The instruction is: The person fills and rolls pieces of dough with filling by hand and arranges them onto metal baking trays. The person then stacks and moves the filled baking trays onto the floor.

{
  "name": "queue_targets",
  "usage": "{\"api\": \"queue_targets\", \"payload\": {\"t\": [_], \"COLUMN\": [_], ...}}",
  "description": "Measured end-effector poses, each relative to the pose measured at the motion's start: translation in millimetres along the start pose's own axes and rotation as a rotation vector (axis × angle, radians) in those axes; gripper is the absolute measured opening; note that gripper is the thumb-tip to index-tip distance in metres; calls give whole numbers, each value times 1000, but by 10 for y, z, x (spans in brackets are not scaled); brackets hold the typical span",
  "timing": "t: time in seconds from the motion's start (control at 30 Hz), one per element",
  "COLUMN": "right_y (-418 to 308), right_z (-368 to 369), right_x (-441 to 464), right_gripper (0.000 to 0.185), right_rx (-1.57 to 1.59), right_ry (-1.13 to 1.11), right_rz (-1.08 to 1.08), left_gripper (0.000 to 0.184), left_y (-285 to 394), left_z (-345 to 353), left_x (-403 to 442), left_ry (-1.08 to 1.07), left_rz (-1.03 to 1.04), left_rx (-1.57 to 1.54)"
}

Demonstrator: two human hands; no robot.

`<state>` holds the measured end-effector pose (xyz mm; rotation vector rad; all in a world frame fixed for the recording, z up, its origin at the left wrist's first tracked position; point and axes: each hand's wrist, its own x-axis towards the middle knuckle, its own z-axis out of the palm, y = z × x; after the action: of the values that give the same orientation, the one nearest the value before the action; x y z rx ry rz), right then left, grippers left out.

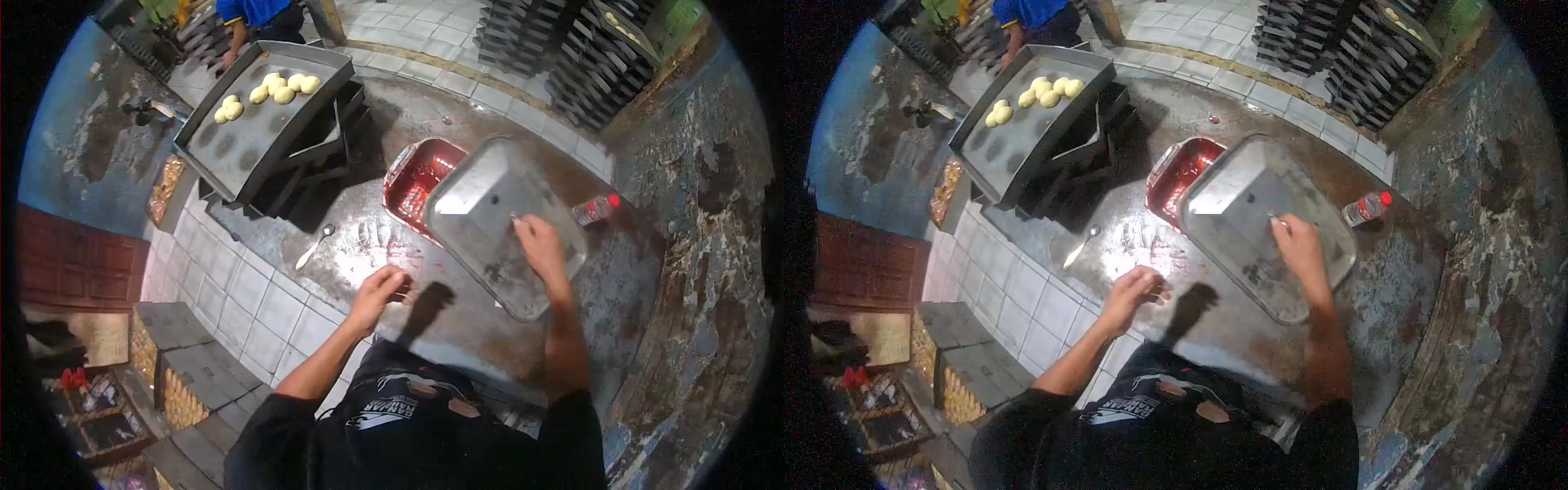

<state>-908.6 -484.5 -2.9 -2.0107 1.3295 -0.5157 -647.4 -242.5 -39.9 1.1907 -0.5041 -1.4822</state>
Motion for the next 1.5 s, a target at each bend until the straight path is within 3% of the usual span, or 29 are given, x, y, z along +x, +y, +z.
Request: {"api": "queue_targets", "payload": {"t": [0.13, 0.23, 0.43, 0.57, 0.63, 0.87, 0.93, 0.97, 1.03, 1.07, 1.13, 1.17, 1.23, 1.3, 1.37, 1.43, 1.5], "right_y": [117, 126, 176, 147, 225, 162, 42, 141, 514, 690, 960, 1052, 1108, 1059, 889, 780, 555], "right_z": [828, 1177, 1494, 1443, 1479, 1482, 1325, 1264, 1155, 1022, 804, 812, 841, 880, 834, 750, 733], "right_x": [831, 1156, 1375, 1422, 1437, 1452, 1445, 1369, 1141, 944, 466, 377, 241, 215, 205, 99, -349], "right_gripper": [36, 37, 37, 35, 32, 33, 36, 36, 50, 50, 63, 63, 66, 63, 59, 54, 50], "right_rx": [-77, -89, -136, -148, -249, -129, -45, -45, -202, -220, -331, -335, 437, 570, 744, 710, 678], "right_ry": [-118, -262, -325, -352, -297, -258, -437, -396, 300, 318, 623, 647, 488, 521, 540, 617, 717], "right_rz": [-138, -78, 3, 10, -240, -94, 54, 79, -352, -334, 481, 497, 941, 834, 667, 612, 586], "left_gripper": [25, 25, 23, 23, 23, 33, 49, 63, 64, 64, 66, 67, 67, 66, 58, 40, 39], "left_y": [57, 138, 208, 272, 345, 644, 490, 424, 434, 429, 440, 376, 204, 181, 134, 642, 720], "left_z": [-856, -1280, -1695, -1766, -1735, -1598, -1560, -1596, -1525, -1503, -1439, -1447, -1418, -1337, -1440, -1083, -1143], "left_x": [203, 359, 663, 969, 1185, 2193, 2666, 2894, 3100, 3140, 3165, 3227, 3398, 3397, 3424, 2847, 2543], "left_ry": [155, 175, 189, 186, 195, 236, 381, 314, 214, 197, 178, 156, 192, 230, 257, 283, 201], "left_rz": [55, 61, 16, 71, 133, 338, 508, 412, 219, 189, 135, 75, 8, 69, -1, -46, -137], "left_rx": [15, 11, -19, 175, 260, 679, 932, 967, 777, 787, 781, 741, 631, 579, 435, 463, 290]}}
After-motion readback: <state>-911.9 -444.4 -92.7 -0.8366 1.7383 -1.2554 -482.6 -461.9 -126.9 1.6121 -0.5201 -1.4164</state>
